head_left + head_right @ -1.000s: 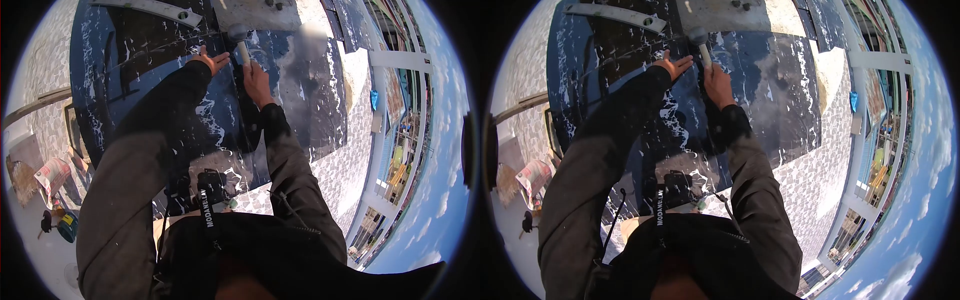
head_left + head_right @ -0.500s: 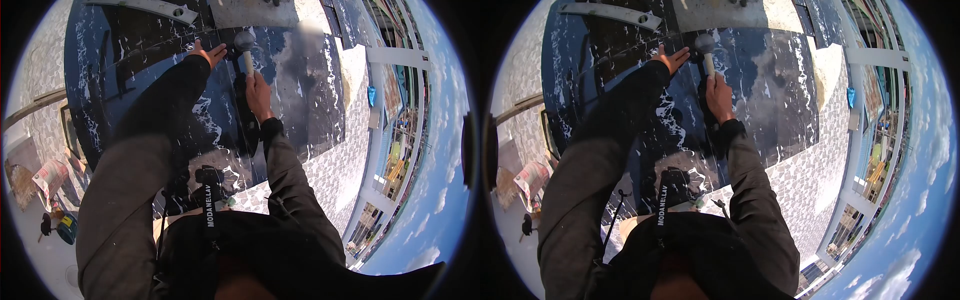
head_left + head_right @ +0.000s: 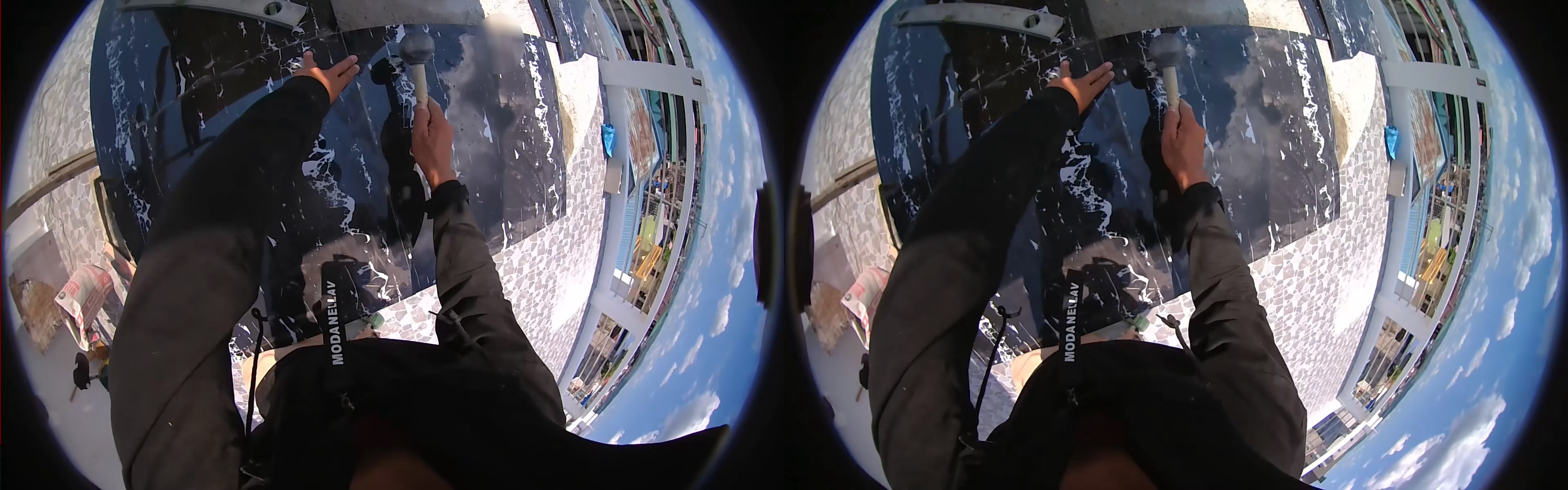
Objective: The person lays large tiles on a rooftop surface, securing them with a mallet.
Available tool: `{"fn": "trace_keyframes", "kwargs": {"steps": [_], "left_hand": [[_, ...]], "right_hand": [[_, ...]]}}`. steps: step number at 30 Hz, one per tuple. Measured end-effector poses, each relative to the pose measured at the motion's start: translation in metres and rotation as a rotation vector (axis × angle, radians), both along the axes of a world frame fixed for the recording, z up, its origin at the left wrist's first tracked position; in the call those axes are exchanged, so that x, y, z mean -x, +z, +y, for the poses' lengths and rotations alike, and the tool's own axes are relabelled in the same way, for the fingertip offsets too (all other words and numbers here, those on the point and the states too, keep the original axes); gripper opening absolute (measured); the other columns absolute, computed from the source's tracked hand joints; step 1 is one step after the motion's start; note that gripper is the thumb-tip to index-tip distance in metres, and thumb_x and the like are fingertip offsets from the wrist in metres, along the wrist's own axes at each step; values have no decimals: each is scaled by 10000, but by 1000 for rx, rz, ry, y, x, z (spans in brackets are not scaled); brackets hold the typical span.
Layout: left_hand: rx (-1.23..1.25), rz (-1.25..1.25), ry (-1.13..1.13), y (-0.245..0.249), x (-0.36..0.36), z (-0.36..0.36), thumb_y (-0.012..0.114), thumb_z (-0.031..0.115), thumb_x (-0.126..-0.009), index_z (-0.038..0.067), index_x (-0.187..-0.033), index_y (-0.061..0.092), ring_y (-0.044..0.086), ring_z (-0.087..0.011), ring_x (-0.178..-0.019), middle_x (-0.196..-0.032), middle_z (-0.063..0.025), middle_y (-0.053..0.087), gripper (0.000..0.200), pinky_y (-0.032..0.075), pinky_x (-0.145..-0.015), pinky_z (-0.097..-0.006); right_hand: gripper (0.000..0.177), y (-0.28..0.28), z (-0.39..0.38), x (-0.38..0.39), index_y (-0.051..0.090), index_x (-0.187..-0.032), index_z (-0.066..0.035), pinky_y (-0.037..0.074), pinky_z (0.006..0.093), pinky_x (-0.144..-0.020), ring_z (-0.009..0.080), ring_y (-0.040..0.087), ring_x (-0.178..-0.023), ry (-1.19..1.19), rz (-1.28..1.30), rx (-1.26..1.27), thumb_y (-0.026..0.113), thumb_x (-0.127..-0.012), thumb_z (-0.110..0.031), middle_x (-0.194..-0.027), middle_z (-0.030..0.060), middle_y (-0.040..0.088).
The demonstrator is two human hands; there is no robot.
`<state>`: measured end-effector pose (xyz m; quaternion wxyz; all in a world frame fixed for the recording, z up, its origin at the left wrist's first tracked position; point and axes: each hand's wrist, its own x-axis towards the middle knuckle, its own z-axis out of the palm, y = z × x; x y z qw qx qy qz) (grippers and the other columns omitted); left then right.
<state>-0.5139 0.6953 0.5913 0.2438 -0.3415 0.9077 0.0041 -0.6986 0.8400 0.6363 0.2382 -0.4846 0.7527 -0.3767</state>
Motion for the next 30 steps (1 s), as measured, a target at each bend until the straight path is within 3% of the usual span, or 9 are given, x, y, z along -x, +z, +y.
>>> {"fn": "trace_keyframes", "kwargs": {"steps": [7,8,10,13,15,17,18,20,30], "left_hand": [[3,-30,7,0,0,-1,507,77,-925,266,-1556,130,426,-265,-1340,-1626,86,32,759,331,-1103,-570],[23,-18,6,-1,0,-1,511,156,-957,271,-1551,163,370,-187,-1391,-1624,90,77,697,328,-1091,-581],[34,-23,-8,-2,3,1,509,161,-960,264,-1551,161,358,-184,-1398,-1625,87,66,694,336,-1087,-574],[14,-38,9,19,4,4,508,165,-964,253,-1553,158,348,-180,-1404,-1627,88,50,690,347,-1081,-563],[-28,-49,28,11,0,5,508,163,-965,248,-1553,157,349,-180,-1403,-1627,91,44,690,351,-1079,-559],[-16,65,-11,0,0,-3,511,23,-903,267,-1560,106,375,-412,-1354,-1625,102,-13,810,375,-1091,-546],[-11,67,-12,8,2,0,511,23,-903,267,-1560,106,375,-412,-1354,-1625,102,-13,810,375,-1091,-546],[3,-61,12,24,2,7,494,148,-969,248,-1556,151,391,-185,-1376,-1627,87,51,687,353,-1085,-532],[4,-37,11,16,4,5,452,122,-974,255,-1550,179,406,-245,-1361,-1624,99,56,652,325,-1107,-559]], "right_hand": [[317,-15,-8,16,594,-1116,-18,462,456,-658,445,621,-762,-9,31,-48,468,-982,-277,-817,251,633],[317,-19,-5,17,594,-1116,-18,462,456,-658,445,621,-762,-13,27,-52,468,-982,-277,-817,251,633],[324,-23,-8,24,611,-1105,4,416,383,-598,230,544,-636,33,72,-105,448,-994,-254,-693,148,554],[325,-9,-4,19,597,-1157,-24,457,455,-653,434,625,-757,-14,31,-91,463,-985,-266,-824,248,636],[329,-12,1,20,595,-1161,-20,455,451,-646,426,624,-746,-7,33,-122,464,-985,-265,-824,243,637],[332,-14,5,28,593,-1166,-15,453,447,-640,418,623,-735,-3,48,-141,465,-986,-263,-824,239,638],[339,-15,6,32,592,-1167,-11,452,442,-637,398,624,-719,12,37,-150,462,-988,-267,-810,229,634],[346,-15,4,32,592,-1169,-7,452,436,-635,378,624,-704,34,24,-152,459,-989,-271,-796,220,630],[349,1,11,18,593,-1161,-12,459,422,-660,374,623,-726,14,5,-196,459,-983,-281,-785,230,619]]}}
